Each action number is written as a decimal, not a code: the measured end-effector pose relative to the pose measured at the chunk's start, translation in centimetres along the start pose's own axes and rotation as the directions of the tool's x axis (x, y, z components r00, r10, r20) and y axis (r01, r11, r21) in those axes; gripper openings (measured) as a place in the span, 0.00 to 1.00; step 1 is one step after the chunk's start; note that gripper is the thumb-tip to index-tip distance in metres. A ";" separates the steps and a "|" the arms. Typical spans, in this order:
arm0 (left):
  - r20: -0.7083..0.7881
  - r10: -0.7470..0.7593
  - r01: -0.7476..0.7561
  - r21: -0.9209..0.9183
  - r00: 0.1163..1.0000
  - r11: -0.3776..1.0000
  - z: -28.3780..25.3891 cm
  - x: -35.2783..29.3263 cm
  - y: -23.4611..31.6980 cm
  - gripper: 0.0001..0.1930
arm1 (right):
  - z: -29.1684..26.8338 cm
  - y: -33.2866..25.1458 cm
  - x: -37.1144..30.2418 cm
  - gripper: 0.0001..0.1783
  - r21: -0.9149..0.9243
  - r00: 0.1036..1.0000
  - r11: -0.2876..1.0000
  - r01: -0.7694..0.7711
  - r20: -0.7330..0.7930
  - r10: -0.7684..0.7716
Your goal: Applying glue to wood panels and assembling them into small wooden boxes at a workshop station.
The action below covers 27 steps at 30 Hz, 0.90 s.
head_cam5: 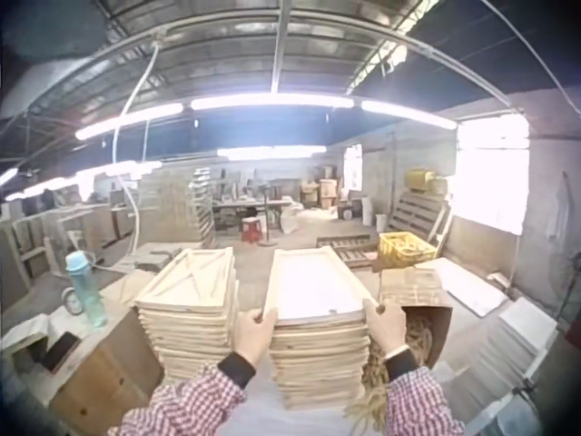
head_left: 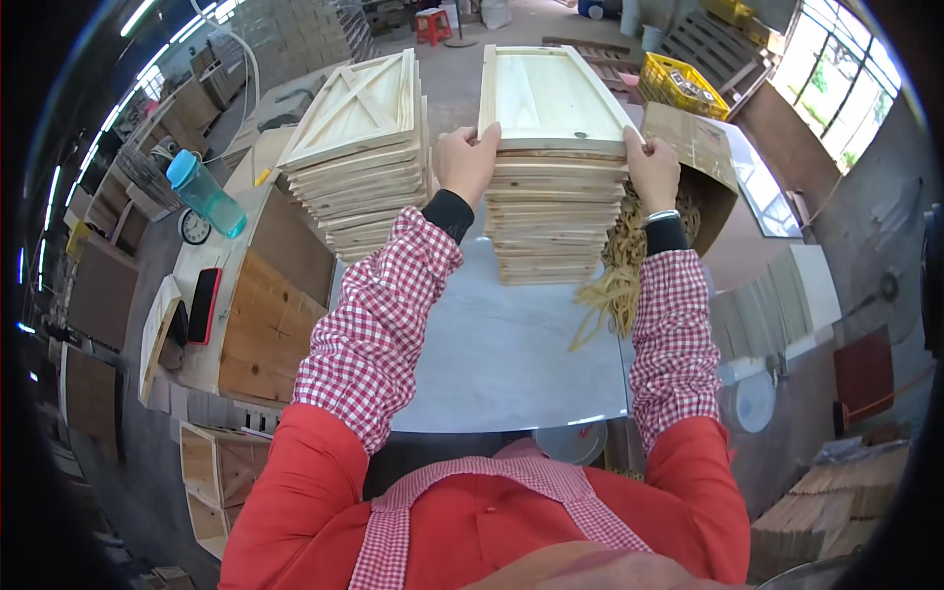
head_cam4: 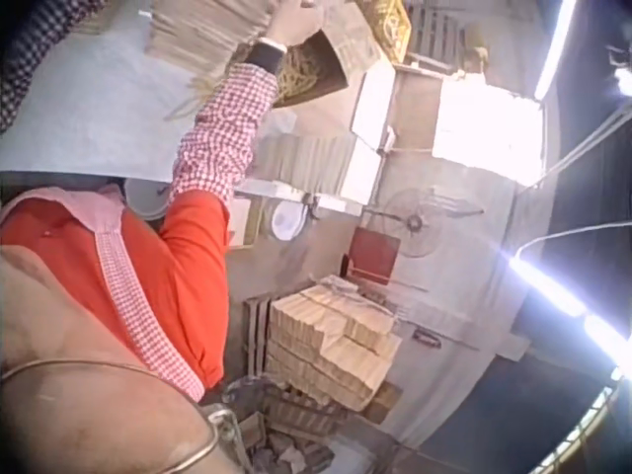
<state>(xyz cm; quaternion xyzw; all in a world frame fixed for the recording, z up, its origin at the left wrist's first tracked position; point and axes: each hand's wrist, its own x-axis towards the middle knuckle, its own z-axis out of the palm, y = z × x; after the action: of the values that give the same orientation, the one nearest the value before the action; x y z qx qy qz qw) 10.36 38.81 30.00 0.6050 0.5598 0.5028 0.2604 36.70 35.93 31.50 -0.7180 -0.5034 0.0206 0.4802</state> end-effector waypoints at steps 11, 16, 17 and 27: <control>-0.200 0.607 -0.539 0.309 0.769 0.784 -7.4 -15.6 2.0 0.30 | -5.4 0.4 -15.3 0.14 0.722 0.991 0.692 -0.016 -0.080 0.107; 0.300 0.857 -0.833 0.502 0.419 0.232 -7.5 -25.0 3.7 0.29 | -9.7 4.0 -28.5 0.09 0.822 0.998 0.569 0.021 -0.050 0.036; 0.289 0.861 -0.834 0.499 0.418 0.236 -6.9 -26.2 3.0 0.29 | -10.2 4.4 -30.7 0.12 0.839 0.997 0.543 0.010 -0.048 0.056; -0.052 0.710 -0.706 0.067 0.703 0.705 -6.6 -37.4 -6.0 0.17 | -10.7 3.4 -40.5 0.17 0.722 0.804 0.422 0.549 -0.319 -0.501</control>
<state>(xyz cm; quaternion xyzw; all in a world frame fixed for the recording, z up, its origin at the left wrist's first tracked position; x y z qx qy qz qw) 6.89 3.50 15.20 0.7597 0.3044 0.5744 0.0139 24.64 -1.46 16.45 -0.2383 -0.6258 0.0687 0.7395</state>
